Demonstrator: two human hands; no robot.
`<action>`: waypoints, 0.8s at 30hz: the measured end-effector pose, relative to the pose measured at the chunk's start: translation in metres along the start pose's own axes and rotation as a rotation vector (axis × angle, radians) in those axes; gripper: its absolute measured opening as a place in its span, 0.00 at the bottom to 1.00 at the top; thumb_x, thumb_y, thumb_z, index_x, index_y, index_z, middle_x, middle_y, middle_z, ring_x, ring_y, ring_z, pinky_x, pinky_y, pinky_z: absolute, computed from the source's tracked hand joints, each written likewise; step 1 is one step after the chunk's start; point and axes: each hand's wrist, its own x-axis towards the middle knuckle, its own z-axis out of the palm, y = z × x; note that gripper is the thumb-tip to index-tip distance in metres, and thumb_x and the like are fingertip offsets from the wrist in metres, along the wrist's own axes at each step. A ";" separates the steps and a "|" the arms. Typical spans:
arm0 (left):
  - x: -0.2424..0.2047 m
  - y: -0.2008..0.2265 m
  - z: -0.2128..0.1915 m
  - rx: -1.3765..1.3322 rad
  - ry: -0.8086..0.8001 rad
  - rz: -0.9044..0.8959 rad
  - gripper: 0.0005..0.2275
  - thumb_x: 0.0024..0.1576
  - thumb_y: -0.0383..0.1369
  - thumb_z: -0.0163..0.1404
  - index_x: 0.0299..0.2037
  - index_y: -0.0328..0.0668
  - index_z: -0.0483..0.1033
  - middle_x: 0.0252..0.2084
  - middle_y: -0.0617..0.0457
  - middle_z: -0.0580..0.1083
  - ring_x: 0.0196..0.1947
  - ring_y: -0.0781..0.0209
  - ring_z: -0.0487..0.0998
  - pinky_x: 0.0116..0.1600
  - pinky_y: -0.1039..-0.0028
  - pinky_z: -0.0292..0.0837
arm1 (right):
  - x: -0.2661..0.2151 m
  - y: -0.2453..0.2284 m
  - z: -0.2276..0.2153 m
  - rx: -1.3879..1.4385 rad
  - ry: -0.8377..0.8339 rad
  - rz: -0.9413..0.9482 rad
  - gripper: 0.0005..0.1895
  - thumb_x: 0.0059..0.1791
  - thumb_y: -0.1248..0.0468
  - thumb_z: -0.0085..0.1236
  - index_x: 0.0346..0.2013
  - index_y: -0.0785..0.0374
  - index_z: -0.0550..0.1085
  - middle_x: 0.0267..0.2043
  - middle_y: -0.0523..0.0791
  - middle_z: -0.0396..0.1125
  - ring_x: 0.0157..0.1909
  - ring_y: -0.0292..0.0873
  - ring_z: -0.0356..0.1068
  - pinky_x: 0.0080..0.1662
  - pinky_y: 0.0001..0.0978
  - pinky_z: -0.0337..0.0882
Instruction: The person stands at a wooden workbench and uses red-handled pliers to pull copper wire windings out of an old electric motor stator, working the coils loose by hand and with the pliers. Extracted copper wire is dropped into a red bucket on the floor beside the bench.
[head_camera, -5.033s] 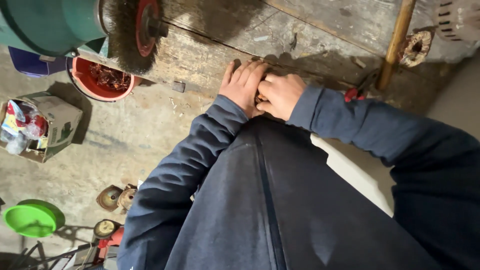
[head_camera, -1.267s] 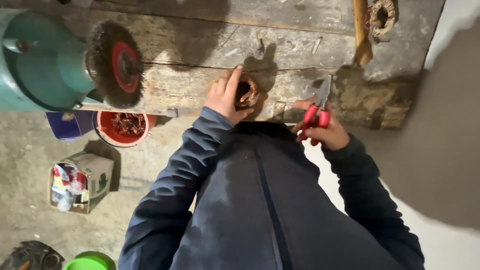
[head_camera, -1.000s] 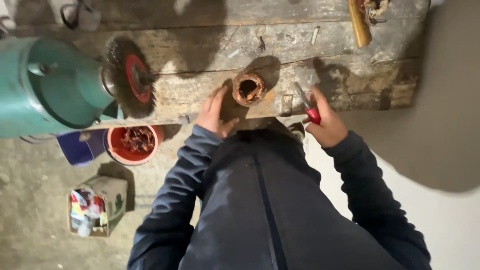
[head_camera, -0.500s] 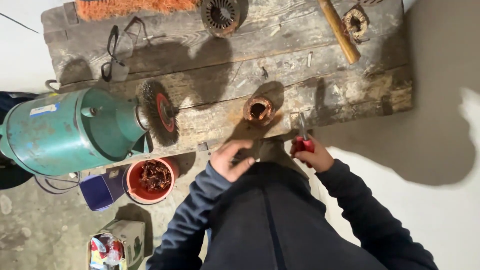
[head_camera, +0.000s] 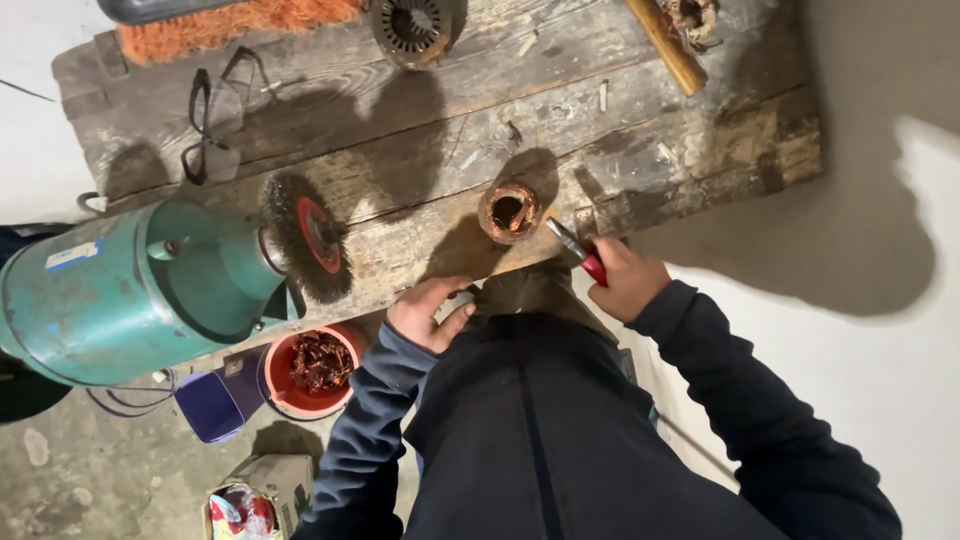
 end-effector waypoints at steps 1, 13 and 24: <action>-0.001 -0.001 0.002 -0.005 -0.005 0.001 0.15 0.57 0.36 0.59 0.52 0.40 0.78 0.46 0.43 0.80 0.45 0.47 0.83 0.51 0.66 0.78 | 0.000 -0.002 -0.001 -0.001 -0.001 0.007 0.31 0.39 0.59 0.60 0.56 0.63 0.65 0.50 0.56 0.70 0.43 0.64 0.71 0.40 0.54 0.72; -0.011 -0.021 0.011 -0.027 -0.067 -0.090 0.16 0.57 0.36 0.59 0.53 0.41 0.77 0.48 0.44 0.80 0.48 0.46 0.82 0.52 0.65 0.77 | 0.014 -0.029 -0.028 -0.095 0.041 -0.036 0.23 0.41 0.59 0.60 0.49 0.60 0.70 0.44 0.52 0.70 0.40 0.60 0.72 0.40 0.53 0.72; -0.011 -0.028 0.013 -0.052 -0.102 -0.112 0.16 0.57 0.36 0.58 0.54 0.40 0.77 0.49 0.44 0.79 0.50 0.46 0.81 0.54 0.64 0.77 | 0.041 0.013 -0.007 0.414 -0.514 0.043 0.14 0.45 0.60 0.54 0.44 0.59 0.70 0.23 0.47 0.70 0.24 0.47 0.73 0.31 0.42 0.71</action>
